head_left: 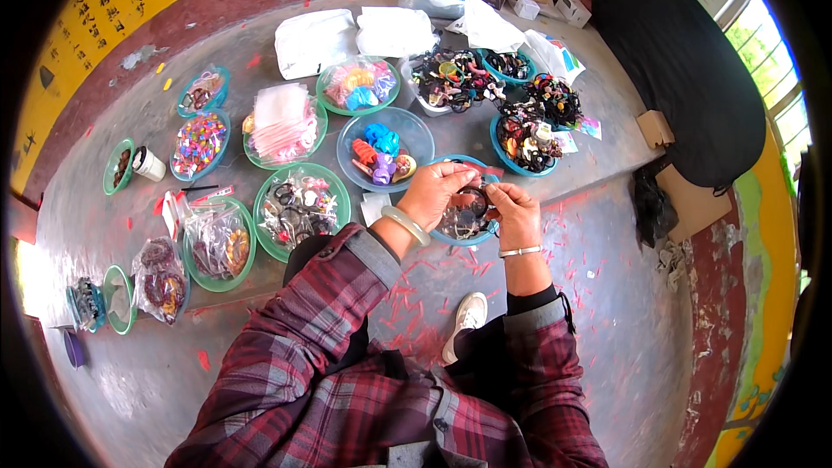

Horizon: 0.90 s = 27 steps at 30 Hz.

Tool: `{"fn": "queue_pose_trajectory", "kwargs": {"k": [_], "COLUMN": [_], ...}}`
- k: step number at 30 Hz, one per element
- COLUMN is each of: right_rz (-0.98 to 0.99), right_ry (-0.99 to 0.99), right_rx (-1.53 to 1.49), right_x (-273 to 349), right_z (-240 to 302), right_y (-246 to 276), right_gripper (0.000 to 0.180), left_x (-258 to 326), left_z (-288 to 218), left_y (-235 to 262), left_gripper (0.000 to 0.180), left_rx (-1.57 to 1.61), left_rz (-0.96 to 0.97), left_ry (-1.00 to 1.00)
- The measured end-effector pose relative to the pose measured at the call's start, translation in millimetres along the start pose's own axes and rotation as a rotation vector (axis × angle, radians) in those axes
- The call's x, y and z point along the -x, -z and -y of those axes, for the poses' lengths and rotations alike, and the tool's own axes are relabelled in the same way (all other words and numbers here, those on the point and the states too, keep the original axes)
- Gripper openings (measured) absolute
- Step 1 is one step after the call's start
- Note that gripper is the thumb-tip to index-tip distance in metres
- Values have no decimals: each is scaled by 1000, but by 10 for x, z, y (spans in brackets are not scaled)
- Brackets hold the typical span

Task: The person sits on the floor surrounded by bowls of hair accessories and plastic bags. They pick up individual hair clips and ties, inspect them, and place them into small plastic bags or back into the bowls.

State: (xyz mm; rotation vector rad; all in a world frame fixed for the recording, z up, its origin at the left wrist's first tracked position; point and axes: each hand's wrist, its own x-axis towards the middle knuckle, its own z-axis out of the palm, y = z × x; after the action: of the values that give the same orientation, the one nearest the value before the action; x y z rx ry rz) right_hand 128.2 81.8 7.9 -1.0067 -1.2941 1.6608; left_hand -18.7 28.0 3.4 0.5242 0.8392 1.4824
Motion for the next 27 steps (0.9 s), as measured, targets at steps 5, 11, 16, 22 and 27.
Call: {"fn": "queue_pose_trajectory", "kwargs": {"k": [5,11,16,22,27], "right_rz": [-5,9,-109,-90,-74], "right_ry": [3,-2,58,6,-56], "right_rx": [-48,-59,-41,8,-133], "right_x": [-19,-23,1,-46,-74], "right_z": [-12,10,93,29,-27], "right_y": [19,51,11,119,161], "right_gripper": [9,9,10,14,12], "left_x": [-23,-21,-54,-25,-44], "left_z": [33,27,42,65,93], "left_y": [-10,-19,36,-16,3], "left_gripper": [18,18,19,23,23], "left_rx": [111,154,65,10,16], "left_rz": [22,39,56,108,128], "left_ry": [-26,-12,-22,35,33]}}
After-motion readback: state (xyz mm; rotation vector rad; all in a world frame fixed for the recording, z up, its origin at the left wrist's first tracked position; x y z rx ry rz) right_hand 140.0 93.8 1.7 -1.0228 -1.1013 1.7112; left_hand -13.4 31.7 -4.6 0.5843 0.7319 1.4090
